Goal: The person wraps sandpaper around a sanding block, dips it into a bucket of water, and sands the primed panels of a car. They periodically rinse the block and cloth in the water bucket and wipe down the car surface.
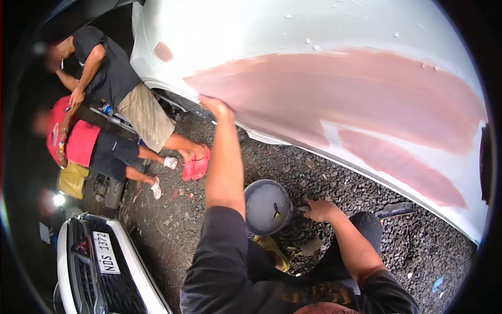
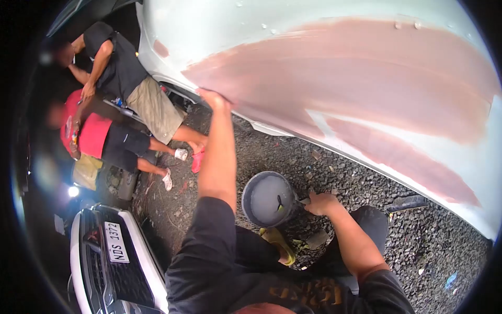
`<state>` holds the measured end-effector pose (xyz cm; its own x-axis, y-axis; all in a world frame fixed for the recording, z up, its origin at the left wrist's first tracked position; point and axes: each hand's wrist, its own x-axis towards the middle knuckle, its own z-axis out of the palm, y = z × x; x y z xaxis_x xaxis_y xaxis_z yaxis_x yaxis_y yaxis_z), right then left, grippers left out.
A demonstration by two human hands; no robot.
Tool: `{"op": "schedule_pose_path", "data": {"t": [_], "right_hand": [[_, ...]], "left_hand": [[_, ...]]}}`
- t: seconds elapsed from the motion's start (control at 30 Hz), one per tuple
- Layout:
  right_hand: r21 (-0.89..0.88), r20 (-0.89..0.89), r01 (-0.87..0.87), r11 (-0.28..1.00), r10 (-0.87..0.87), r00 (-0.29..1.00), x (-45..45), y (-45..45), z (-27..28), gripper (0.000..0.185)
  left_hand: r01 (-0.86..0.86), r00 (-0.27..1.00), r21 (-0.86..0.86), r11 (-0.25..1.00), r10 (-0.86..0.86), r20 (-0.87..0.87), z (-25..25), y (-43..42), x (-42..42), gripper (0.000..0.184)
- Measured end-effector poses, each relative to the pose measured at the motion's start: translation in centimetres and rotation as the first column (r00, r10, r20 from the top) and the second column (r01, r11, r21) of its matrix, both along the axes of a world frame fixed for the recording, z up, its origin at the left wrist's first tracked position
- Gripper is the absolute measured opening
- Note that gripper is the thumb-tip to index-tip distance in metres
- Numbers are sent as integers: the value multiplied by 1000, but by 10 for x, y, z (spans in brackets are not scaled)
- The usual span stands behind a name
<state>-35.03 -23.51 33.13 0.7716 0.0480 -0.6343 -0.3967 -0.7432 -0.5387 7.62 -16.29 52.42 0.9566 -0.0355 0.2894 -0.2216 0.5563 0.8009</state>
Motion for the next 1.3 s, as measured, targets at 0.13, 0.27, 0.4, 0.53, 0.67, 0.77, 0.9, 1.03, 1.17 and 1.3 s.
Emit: {"op": "schedule_pose_path", "data": {"t": [0.13,0.27,0.4,0.53,0.67,0.77,0.9,1.03,1.17,1.3], "right_hand": [[-10,-22,19,1000,-20,1000,-17,-1,-1,71],[20,48,33,999,-34,998,-34,-4,-18,69],[40,37,82,996,-83,996,-38,-13,-6,67],[64,41,79,995,-82,996,-44,-20,-1,67],[87,103,27,996,-36,994,-35,-23,-6,70],[80,96,45,996,-53,994,-38,-27,7,71],[71,121,41,997,-50,991,-33,-32,-19,72],[108,86,51,993,-60,994,-26,-31,-9,76],[71,81,26,997,-31,996,-19,-36,-18,75],[51,54,51,997,-54,997,-21,-36,-18,75]], "left_hand": [[-105,994,-67,992,105,-7,-13,-3,21,83],[-256,966,-4,967,255,-26,-26,-22,-8,85],[-241,970,-21,970,241,18,-35,-42,-34,89],[-255,967,-12,967,256,8,-27,-65,-95,90],[-288,957,16,957,288,7,-23,-82,-135,90],[-277,961,13,961,277,-7,-20,-95,-169,90],[-263,963,63,963,265,-38,-20,-107,-202,90],[-184,981,16,983,185,-63,-32,-99,-171,91],[-123,988,-83,989,114,-101,-31,-74,-96,90],[-116,989,-112,987,105,-105,-37,-42,-10,86]]}}
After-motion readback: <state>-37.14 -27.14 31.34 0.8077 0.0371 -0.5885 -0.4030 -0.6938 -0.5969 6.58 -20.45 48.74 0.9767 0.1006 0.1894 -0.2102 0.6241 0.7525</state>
